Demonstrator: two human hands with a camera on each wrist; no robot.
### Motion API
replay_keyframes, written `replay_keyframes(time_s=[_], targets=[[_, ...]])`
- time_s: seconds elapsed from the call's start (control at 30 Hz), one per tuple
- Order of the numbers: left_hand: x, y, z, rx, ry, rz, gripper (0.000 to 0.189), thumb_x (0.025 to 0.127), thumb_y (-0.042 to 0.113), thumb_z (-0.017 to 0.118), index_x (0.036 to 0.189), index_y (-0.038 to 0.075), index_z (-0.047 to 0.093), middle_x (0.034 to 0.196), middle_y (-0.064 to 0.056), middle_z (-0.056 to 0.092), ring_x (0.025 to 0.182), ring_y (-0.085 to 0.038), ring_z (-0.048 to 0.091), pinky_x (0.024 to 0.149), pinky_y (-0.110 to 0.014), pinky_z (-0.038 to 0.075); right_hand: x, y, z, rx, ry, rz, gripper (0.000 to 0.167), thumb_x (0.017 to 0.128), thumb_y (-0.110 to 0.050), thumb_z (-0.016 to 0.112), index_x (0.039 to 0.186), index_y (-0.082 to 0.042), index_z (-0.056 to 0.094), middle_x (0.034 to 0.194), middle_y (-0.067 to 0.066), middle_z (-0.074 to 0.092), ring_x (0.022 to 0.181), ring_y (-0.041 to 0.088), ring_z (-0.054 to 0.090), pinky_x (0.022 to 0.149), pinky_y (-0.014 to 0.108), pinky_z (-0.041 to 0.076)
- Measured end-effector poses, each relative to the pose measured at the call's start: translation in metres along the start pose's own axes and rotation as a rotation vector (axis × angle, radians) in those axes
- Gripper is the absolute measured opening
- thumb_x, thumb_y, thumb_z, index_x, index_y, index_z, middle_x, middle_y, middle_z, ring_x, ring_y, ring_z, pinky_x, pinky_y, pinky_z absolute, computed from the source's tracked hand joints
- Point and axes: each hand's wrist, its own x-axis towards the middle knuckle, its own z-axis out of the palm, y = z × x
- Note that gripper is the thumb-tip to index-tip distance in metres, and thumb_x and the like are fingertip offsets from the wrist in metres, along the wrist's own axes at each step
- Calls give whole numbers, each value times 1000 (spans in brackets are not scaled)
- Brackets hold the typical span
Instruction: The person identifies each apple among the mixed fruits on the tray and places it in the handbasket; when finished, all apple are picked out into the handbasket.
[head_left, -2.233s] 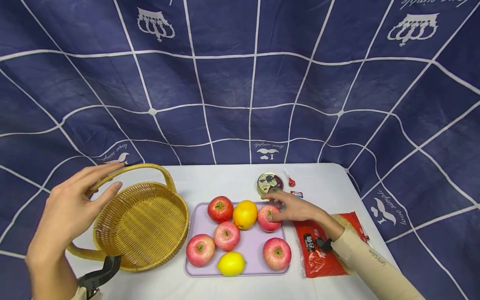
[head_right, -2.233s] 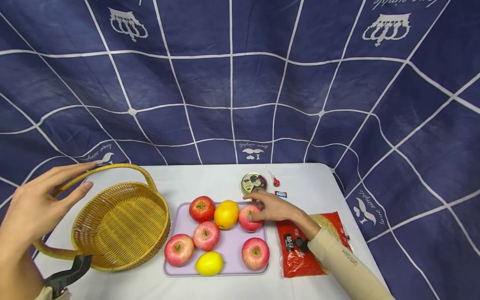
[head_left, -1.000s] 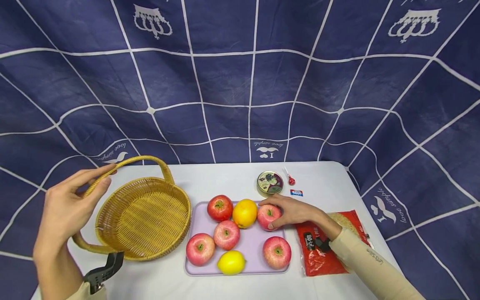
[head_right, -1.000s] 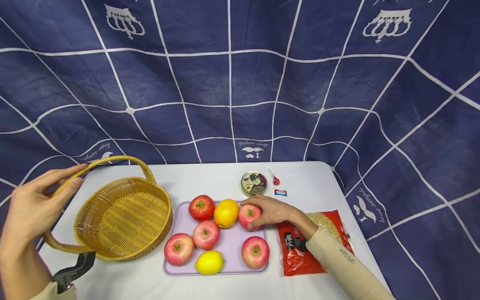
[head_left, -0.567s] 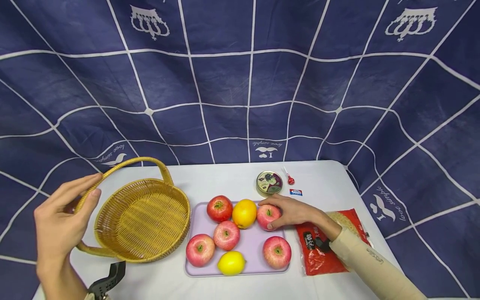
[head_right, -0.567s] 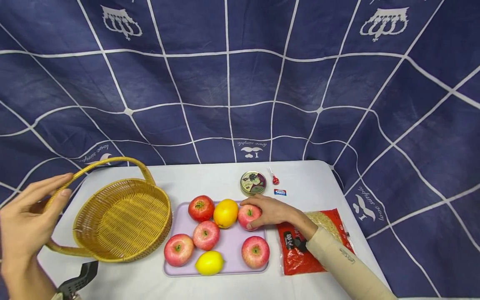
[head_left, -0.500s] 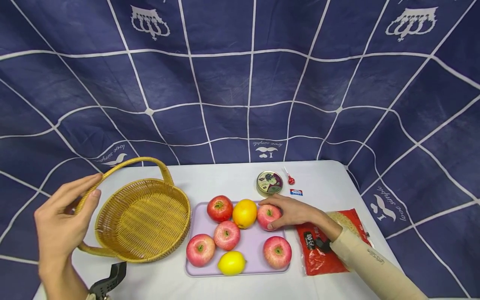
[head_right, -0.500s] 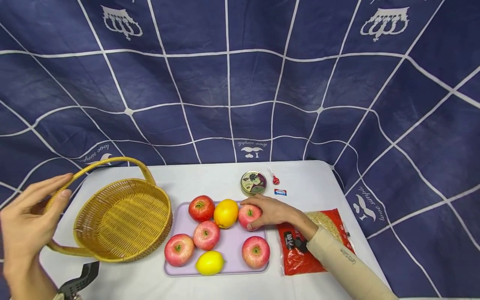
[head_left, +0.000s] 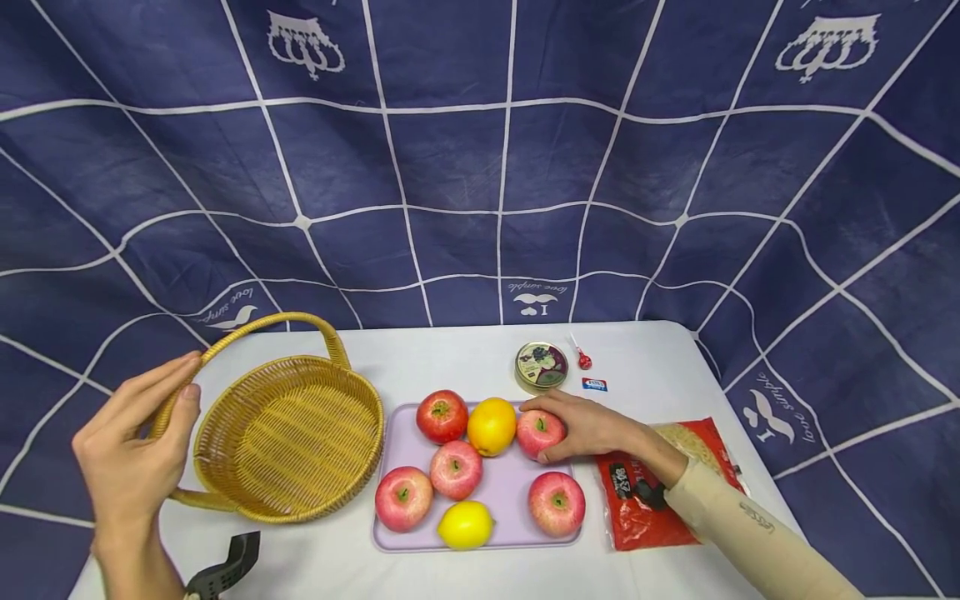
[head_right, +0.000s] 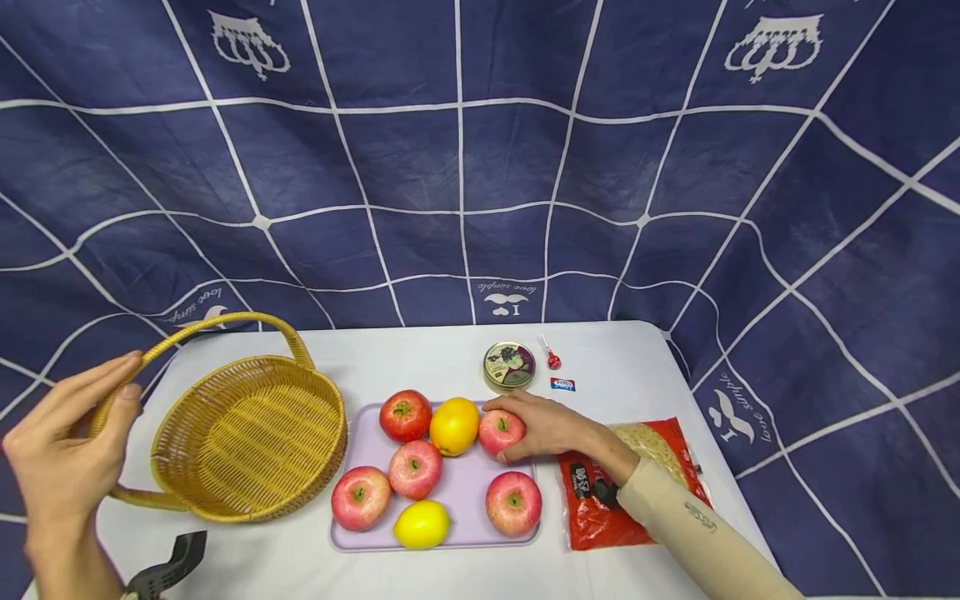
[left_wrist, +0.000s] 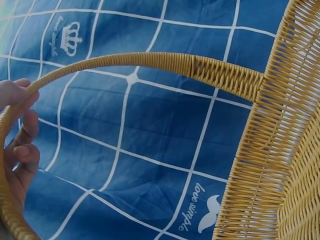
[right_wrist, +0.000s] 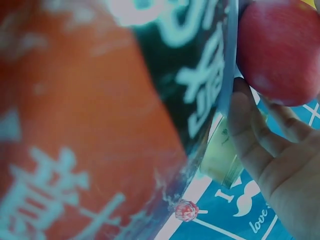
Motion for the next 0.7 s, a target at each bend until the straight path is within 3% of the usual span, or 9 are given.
replay_keyframes(time_s=[0.27, 0.7], targets=[[-4, -5, 1, 57, 71, 31, 14, 82, -6, 70, 92, -14, 75, 100, -19, 76, 96, -6, 71, 91, -15, 51, -3, -2, 3, -53, 43, 10, 73, 75, -56, 81, 139, -32, 57, 134, -12, 52, 109, 8, 57, 96, 36, 53], [-11, -12, -5, -100, 73, -3, 17, 80, -13, 68, 94, -23, 69, 102, -26, 73, 98, -16, 71, 89, -17, 55, -2, -7, -2, -81, 64, 33, 72, 75, -55, 81, 139, -32, 57, 129, -12, 52, 107, 10, 56, 94, 38, 52]])
